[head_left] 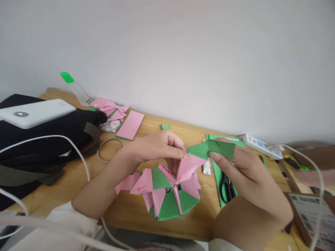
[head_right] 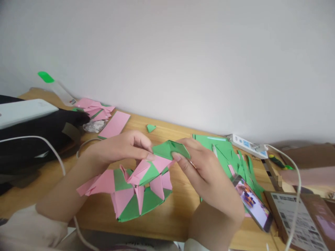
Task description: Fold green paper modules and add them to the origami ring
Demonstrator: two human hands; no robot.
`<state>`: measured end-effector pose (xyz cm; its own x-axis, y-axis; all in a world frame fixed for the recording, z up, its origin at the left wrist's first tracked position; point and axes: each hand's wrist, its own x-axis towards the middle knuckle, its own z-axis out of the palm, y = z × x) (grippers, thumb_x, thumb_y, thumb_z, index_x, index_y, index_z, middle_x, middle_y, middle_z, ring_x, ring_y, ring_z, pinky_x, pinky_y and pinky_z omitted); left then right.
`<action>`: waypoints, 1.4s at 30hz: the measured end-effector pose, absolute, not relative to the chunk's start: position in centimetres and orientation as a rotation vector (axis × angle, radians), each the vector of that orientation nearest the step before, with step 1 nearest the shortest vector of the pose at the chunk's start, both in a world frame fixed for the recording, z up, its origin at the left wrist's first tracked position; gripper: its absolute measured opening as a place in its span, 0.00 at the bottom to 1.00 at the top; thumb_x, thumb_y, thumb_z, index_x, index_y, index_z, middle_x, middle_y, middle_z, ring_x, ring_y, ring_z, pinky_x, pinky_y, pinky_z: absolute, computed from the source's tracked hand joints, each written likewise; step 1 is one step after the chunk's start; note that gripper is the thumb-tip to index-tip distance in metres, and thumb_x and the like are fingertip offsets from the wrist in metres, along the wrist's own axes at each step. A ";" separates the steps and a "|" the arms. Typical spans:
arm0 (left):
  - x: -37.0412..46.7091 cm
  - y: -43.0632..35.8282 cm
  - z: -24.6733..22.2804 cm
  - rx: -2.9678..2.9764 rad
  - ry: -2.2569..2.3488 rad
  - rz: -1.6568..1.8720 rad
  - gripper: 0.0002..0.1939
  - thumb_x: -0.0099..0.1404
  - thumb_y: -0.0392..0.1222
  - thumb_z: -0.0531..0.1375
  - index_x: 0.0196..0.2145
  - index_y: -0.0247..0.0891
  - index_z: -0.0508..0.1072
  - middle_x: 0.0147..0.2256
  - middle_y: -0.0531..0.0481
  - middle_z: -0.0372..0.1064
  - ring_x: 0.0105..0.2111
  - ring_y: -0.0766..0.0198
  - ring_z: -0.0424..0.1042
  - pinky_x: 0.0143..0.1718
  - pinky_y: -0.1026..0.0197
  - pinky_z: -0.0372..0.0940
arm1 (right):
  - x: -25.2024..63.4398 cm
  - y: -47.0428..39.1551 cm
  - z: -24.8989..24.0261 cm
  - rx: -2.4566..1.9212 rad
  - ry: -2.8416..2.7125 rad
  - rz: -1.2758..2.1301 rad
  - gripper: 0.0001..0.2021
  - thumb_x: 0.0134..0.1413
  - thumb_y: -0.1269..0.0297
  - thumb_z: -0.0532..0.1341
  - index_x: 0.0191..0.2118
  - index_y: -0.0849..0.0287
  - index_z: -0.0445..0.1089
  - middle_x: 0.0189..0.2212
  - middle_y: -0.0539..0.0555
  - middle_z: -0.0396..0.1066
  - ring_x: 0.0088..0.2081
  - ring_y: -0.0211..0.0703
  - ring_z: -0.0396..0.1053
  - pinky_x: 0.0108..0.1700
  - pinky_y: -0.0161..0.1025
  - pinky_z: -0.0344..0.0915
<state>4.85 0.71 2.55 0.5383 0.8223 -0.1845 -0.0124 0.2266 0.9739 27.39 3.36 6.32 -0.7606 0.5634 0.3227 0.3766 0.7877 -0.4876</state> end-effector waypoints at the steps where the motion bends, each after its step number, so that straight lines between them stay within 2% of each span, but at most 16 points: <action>1: 4.9 0.7 2.6 1.215 0.833 0.678 0.11 0.57 0.32 0.58 0.19 0.35 0.73 0.18 0.54 0.69 0.19 0.71 0.66 0.25 0.68 0.64 | 27.4 3.4 6.3 -0.677 -2.520 0.567 0.11 0.64 0.70 0.55 0.28 0.55 0.61 0.29 0.50 0.66 0.32 0.37 0.67 0.33 0.35 0.64; 8: 4.9 0.7 2.4 1.203 0.823 0.684 0.09 0.59 0.34 0.61 0.21 0.35 0.75 0.18 0.55 0.68 0.20 0.72 0.66 0.23 0.70 0.61 | 27.6 3.9 6.2 -0.587 -2.518 0.639 0.11 0.64 0.75 0.54 0.30 0.54 0.61 0.31 0.48 0.69 0.32 0.36 0.69 0.35 0.34 0.66; 11: 4.9 0.7 2.3 1.190 0.815 0.669 0.09 0.59 0.35 0.61 0.22 0.35 0.75 0.19 0.54 0.70 0.21 0.72 0.68 0.24 0.70 0.62 | 27.7 4.2 6.0 -0.590 -2.540 0.622 0.10 0.64 0.73 0.54 0.30 0.55 0.62 0.31 0.48 0.69 0.32 0.36 0.69 0.36 0.34 0.66; 15: 5.1 0.8 2.3 1.173 0.798 0.633 0.11 0.59 0.36 0.62 0.19 0.34 0.72 0.19 0.53 0.72 0.21 0.69 0.71 0.25 0.68 0.65 | 27.8 4.5 5.9 -0.601 -2.573 0.600 0.14 0.65 0.68 0.53 0.27 0.56 0.62 0.27 0.49 0.68 0.35 0.41 0.71 0.39 0.37 0.67; 23: 5.4 0.8 1.8 1.101 0.850 0.630 0.11 0.56 0.42 0.68 0.22 0.33 0.74 0.21 0.51 0.74 0.21 0.66 0.73 0.26 0.65 0.68 | 27.7 4.7 5.7 -0.662 -2.530 0.672 0.19 0.66 0.62 0.53 0.22 0.56 0.62 0.21 0.48 0.61 0.24 0.36 0.62 0.29 0.37 0.62; 28: 5.5 0.9 1.6 1.091 0.899 0.666 0.13 0.55 0.43 0.69 0.22 0.33 0.73 0.21 0.51 0.74 0.21 0.66 0.73 0.25 0.66 0.67 | 27.1 4.8 5.5 -0.802 -2.501 0.711 0.12 0.62 0.62 0.56 0.28 0.56 0.70 0.23 0.49 0.65 0.24 0.37 0.62 0.28 0.38 0.61; 32: 5.6 1.0 1.6 1.077 0.898 0.679 0.15 0.55 0.45 0.69 0.21 0.33 0.72 0.20 0.51 0.74 0.21 0.65 0.74 0.25 0.66 0.67 | 26.8 4.9 5.2 -0.851 -2.436 0.828 0.11 0.61 0.64 0.57 0.28 0.56 0.71 0.25 0.49 0.68 0.24 0.36 0.62 0.25 0.36 0.59; 42: 6.0 0.3 2.3 1.219 1.001 0.775 0.13 0.57 0.44 0.67 0.21 0.34 0.74 0.21 0.52 0.73 0.23 0.66 0.73 0.26 0.67 0.66 | 26.9 5.5 4.9 -0.790 -2.287 0.908 0.09 0.58 0.60 0.63 0.31 0.58 0.73 0.30 0.50 0.73 0.31 0.37 0.69 0.35 0.35 0.67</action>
